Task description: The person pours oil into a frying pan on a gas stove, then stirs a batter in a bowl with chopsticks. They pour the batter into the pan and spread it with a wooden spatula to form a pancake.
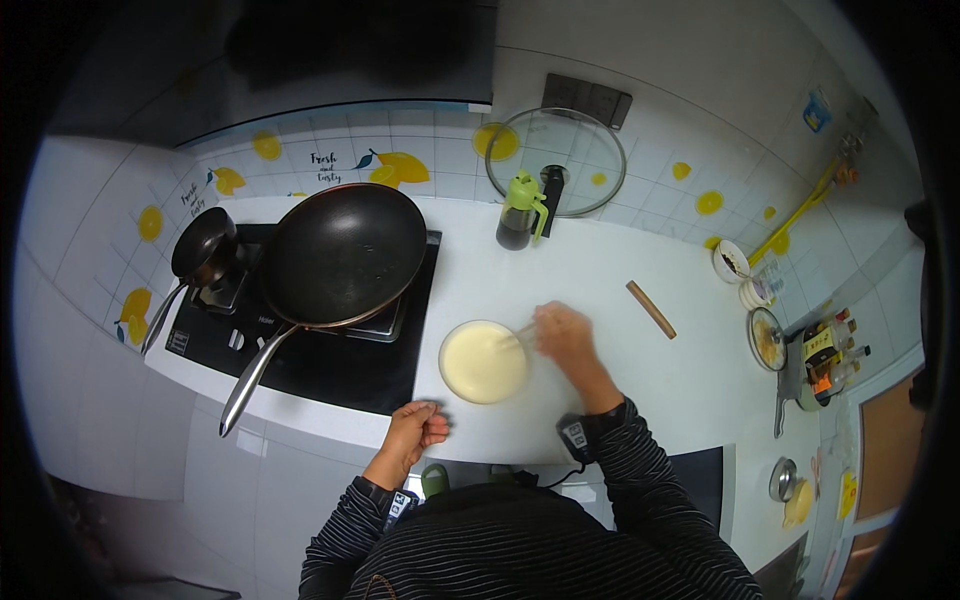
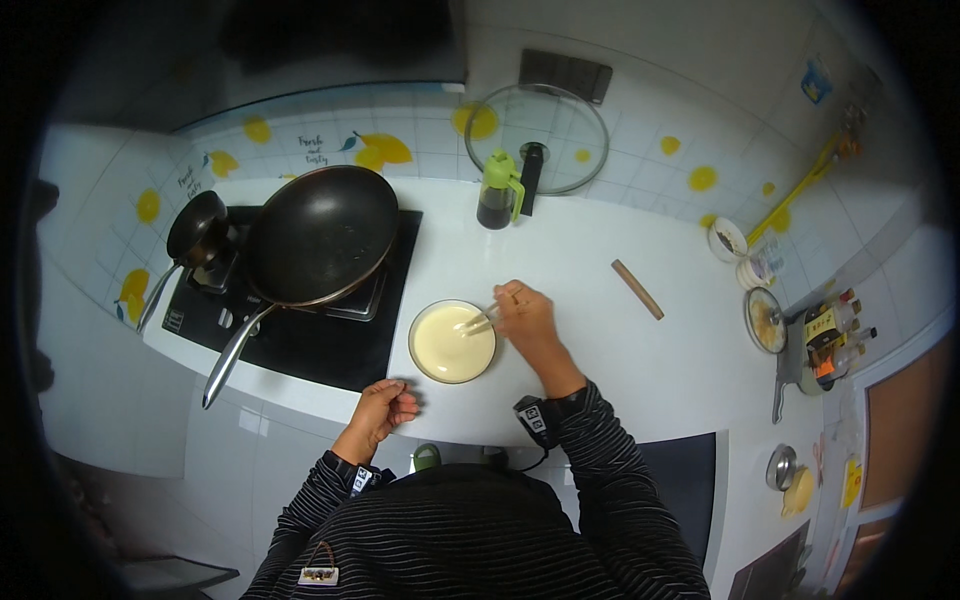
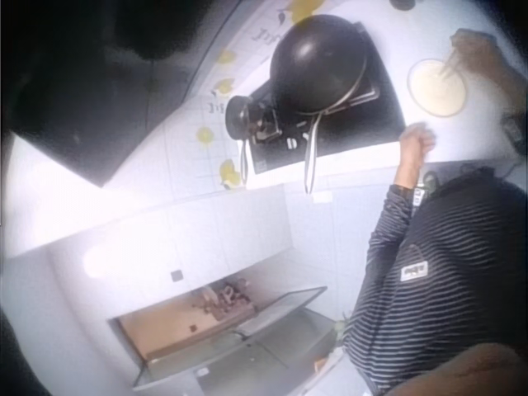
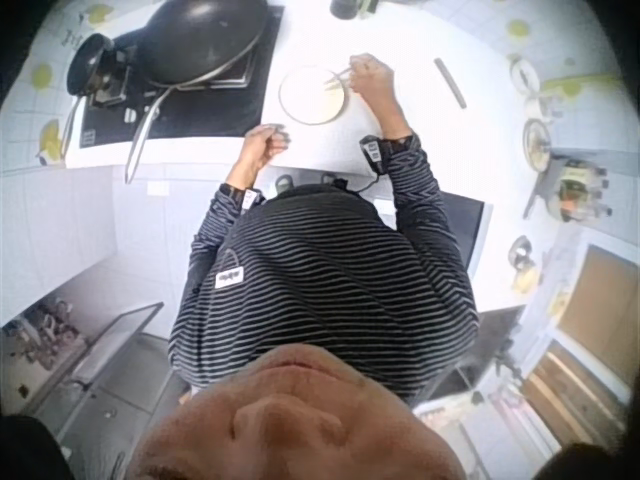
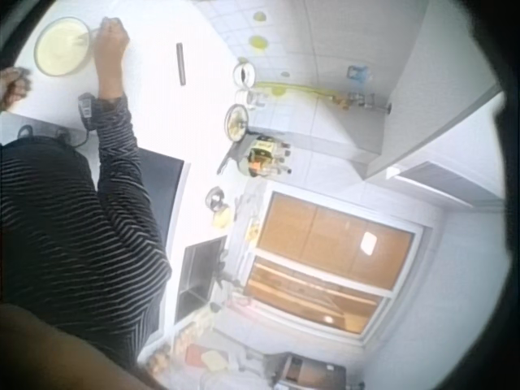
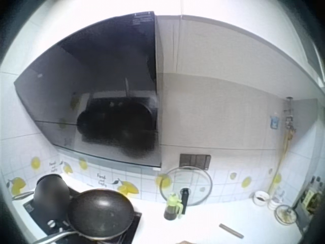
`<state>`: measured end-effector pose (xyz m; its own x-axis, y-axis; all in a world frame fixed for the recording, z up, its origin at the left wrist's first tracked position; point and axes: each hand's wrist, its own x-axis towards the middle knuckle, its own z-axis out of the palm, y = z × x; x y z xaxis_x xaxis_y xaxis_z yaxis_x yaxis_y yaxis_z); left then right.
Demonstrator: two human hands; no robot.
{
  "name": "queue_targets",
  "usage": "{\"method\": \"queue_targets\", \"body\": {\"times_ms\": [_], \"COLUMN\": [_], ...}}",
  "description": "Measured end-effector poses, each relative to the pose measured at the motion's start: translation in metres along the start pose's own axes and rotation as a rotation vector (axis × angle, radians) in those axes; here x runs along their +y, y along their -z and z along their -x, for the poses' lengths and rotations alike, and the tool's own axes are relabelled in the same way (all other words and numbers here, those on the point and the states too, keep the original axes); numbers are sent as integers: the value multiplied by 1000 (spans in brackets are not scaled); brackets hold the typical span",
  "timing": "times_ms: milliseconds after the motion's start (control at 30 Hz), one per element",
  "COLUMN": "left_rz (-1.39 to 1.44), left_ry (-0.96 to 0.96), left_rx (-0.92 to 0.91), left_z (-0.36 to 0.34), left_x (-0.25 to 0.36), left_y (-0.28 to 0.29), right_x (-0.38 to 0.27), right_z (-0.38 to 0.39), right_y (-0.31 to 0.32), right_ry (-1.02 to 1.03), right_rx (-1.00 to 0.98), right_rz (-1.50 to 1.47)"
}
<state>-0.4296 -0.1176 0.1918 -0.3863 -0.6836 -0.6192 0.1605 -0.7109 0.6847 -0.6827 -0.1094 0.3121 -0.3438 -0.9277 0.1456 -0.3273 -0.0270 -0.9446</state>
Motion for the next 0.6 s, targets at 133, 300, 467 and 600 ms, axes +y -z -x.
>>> {"method": "queue_targets", "body": {"times_ms": [133,300,467,600], "left_rz": [21,2,17,-13], "left_ry": [-21,-27,-36,-4], "left_rx": [-10,-23,-7,7], "left_z": [0,-1,-2,-6], "left_x": [0,3,4,3], "left_y": [0,-1,-1,3], "right_x": [3,15,24,19], "right_z": [2,-3,-2,-5], "right_y": [0,4,5,13], "right_ry": [-151,-154,13,-84], "right_rx": [-142,25,-127,60], "right_rz": [-134,-215,16,-164]}}
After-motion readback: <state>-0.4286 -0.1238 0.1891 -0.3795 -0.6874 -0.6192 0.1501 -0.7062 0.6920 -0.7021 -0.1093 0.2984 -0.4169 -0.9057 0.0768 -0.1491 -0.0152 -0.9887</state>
